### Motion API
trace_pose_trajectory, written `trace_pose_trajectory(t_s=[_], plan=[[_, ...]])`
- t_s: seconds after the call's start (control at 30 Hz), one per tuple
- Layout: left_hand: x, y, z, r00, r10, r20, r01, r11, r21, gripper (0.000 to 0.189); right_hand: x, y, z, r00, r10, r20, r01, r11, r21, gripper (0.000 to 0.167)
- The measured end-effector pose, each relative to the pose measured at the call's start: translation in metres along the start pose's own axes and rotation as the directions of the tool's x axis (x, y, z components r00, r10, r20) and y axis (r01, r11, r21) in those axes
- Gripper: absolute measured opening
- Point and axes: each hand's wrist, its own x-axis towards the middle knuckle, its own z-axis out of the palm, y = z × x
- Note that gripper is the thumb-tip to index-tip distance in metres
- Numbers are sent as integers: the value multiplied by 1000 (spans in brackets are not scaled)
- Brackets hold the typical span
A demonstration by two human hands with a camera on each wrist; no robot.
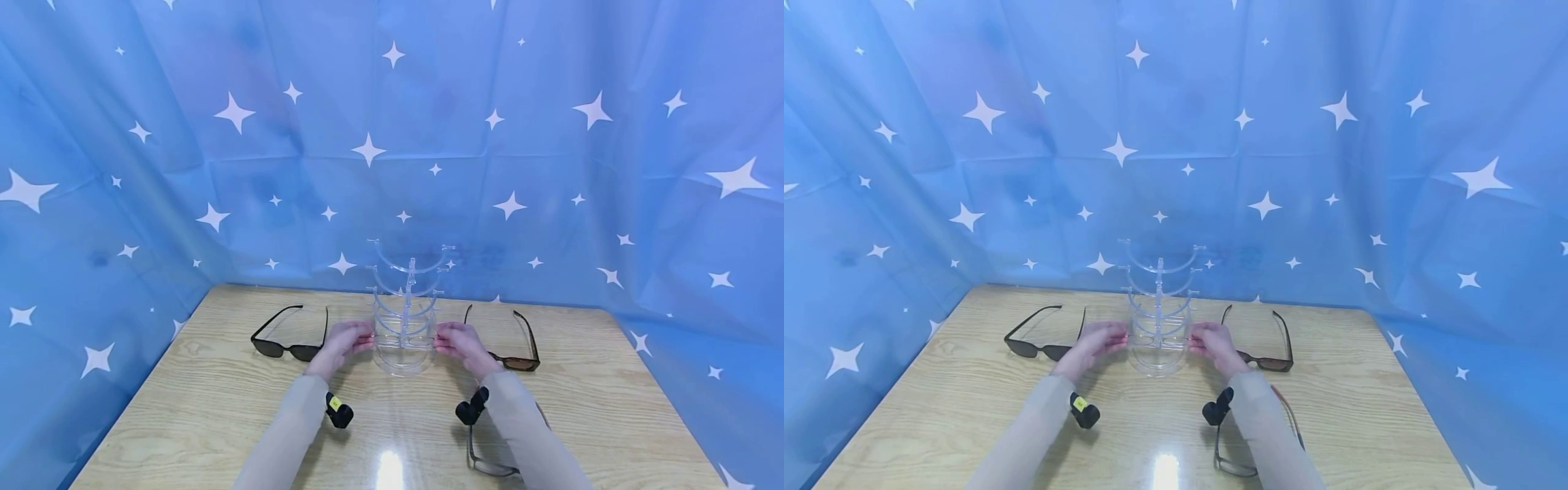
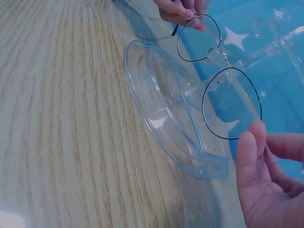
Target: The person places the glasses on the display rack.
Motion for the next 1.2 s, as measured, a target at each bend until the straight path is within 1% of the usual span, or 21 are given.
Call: trace_pose_trajectory(t_s=[0.3, 0.57, 0.77, 0.97, 1.2], plan=[[2, -1, 0, 1000, -2, -5, 2, 1000, -5, 30, -1, 1, -1, 1000, -6, 3, 6, 1000, 12, 33], [2, -1, -3, 1000, -7, -7, 7, 1000, 12, 32, -6, -2, 0, 999, -22, -45, 21, 1000, -19, 31], [0, 1, -6, 999, 8, -34, -8, 1000, 16, 28, -13, -5, -1, 996, -46, -73, 44, 999, -28, 31], [-3, 3, -10, 998, 35, -53, -34, 999, 23, 25, -18, -9, 1, 997, -50, -63, 49, 999, -19, 31], [-7, 4, -17, 998, 38, -55, -36, 998, 45, 27, -24, -12, 7, 996, -67, -57, 65, 998, -25, 31]])
